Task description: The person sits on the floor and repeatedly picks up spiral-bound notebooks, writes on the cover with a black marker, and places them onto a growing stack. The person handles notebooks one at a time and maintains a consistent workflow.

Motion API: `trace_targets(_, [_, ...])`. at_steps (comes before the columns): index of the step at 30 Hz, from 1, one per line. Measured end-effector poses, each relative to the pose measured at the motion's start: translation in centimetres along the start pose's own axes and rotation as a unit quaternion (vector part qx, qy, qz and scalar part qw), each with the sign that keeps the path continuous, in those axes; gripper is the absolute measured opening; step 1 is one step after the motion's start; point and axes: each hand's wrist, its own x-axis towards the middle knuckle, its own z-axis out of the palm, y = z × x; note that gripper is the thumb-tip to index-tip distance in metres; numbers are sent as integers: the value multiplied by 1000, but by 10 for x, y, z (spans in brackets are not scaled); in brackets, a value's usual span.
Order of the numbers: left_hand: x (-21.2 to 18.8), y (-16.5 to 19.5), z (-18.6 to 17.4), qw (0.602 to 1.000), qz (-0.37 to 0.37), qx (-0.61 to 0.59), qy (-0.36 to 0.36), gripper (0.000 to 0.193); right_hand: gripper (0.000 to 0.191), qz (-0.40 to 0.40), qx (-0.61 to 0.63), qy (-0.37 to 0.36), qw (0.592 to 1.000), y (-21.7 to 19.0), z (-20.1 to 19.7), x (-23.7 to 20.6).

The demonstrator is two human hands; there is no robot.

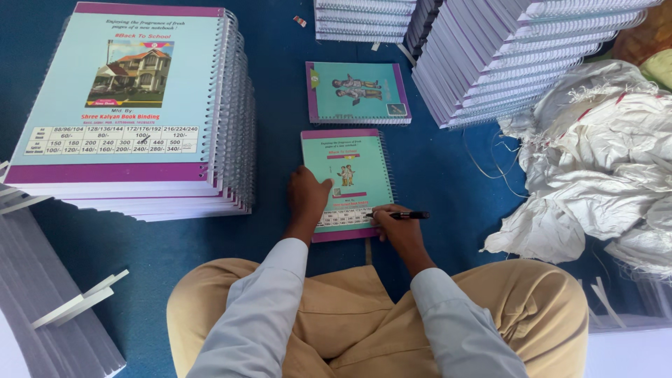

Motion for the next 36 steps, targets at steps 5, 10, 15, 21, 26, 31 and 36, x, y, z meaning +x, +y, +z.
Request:
trace_targets(5, [2, 0, 1, 1000, 5, 18, -5, 65, 27, 7, -30, 9, 999, -5, 3, -2])
trace_targets(10, [2, 0, 2, 1000, 3, 6, -5, 65, 26, 9, -42, 5, 999, -4, 4, -1])
trace_targets(15, [3, 2, 3, 1000, -13, 2, -12, 68, 26, 7, -49, 28, 998, -3, 4, 1])
trace_targets(21, [2, 0, 2, 1000, 4, 9, -7, 67, 25, 19, -51, 18, 998, -7, 5, -2])
trace_targets(26, [3, 2, 2, 1000, -5, 4, -15, 67, 26, 16, -51, 29, 998, -9, 6, -3])
trace_targets(31, [2, 1, 2, 1000, 0, 0, -11, 65, 28, 28, -67, 31, 997, -6, 6, -3])
trace_targets(36, [4, -2, 4, 1000, -6, -5, -10, 65, 31, 28, -14, 23, 999, -1, 0, 4])
